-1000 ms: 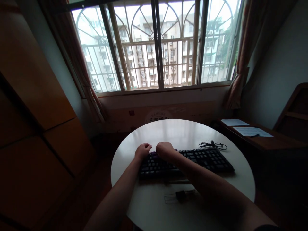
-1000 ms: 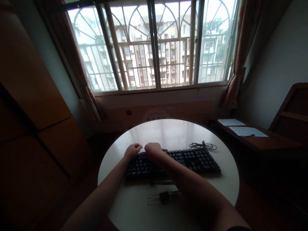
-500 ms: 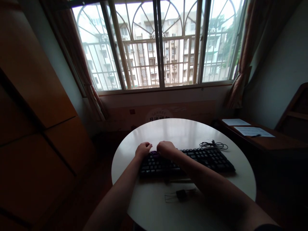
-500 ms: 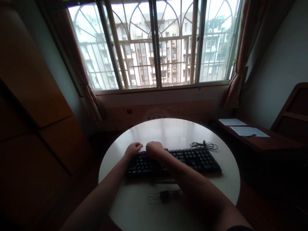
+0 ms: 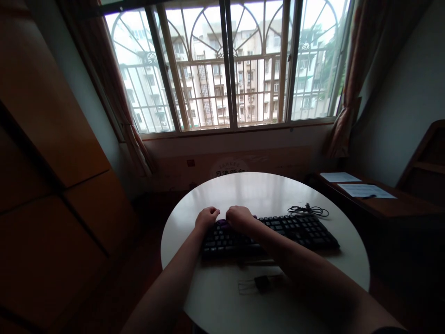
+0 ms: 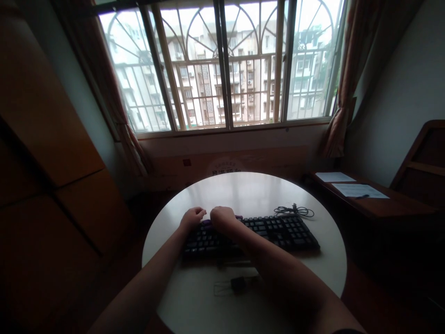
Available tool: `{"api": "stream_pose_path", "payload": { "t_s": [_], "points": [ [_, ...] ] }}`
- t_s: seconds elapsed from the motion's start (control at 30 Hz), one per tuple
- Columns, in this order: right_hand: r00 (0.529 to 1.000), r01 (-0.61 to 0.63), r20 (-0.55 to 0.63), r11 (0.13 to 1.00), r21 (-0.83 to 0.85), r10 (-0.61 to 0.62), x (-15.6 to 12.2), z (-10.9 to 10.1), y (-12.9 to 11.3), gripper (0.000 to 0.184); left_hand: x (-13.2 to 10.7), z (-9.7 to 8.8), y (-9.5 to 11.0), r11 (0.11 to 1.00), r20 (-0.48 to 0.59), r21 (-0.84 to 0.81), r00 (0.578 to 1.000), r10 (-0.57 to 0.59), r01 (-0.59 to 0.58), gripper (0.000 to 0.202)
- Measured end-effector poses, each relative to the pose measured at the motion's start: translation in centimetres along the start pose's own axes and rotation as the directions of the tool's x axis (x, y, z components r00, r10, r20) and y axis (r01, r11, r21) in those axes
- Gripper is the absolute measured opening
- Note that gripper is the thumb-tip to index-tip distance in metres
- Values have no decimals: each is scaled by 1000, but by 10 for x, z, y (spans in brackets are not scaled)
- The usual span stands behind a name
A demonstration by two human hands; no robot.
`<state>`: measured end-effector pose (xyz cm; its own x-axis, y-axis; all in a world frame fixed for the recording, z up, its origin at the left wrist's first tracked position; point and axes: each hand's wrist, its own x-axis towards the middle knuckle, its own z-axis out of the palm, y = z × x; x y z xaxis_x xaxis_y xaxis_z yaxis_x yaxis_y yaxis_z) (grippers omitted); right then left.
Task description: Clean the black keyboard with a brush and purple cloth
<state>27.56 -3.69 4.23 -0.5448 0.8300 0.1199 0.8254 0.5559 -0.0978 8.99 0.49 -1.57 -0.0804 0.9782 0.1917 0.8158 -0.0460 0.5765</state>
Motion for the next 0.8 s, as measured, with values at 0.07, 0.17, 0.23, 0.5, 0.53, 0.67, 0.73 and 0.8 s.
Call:
{"api": "stream_pose_path", "payload": {
  "t_s": [0.07,0.17,0.23,0.5,0.53,0.67,0.73,0.8],
  "points": [
    [1000,-12,-6,1000,4,12,0,1,2,28,0,0,0,1000,-4,4,1000,2,-2,27],
    [1000,-9,-10,1000,2,9,-1,0,2,29,-1,0,1,1000,-3,1,1000,-3,3,27],
    [1000,9,-8,1000,-2,-9,-2,-1,1,28,-1,-1,2,1000,0,0,1000,-8,8,28],
    [998,59,1,997,57,-59,1,2,9,27,0,-1,1,1000,-3,-8,1000,-9,9,27],
    [998,70,-1,995,74,-70,3,4,11,27,0,-1,0,1000,-6,-13,1000,-10,10,27],
    [990,139,-5,985,107,-139,7,9,18,26,0,0,-1,1000,-29,-15,1000,-5,5,27],
    [989,150,3,981,120,-151,9,10,21,25,0,0,-1,1000,-34,-10,999,0,-1,27],
    [989,146,-1,979,142,-148,10,11,24,25,-1,-1,0,1000,-34,-14,999,3,-4,27]
  ]
}}
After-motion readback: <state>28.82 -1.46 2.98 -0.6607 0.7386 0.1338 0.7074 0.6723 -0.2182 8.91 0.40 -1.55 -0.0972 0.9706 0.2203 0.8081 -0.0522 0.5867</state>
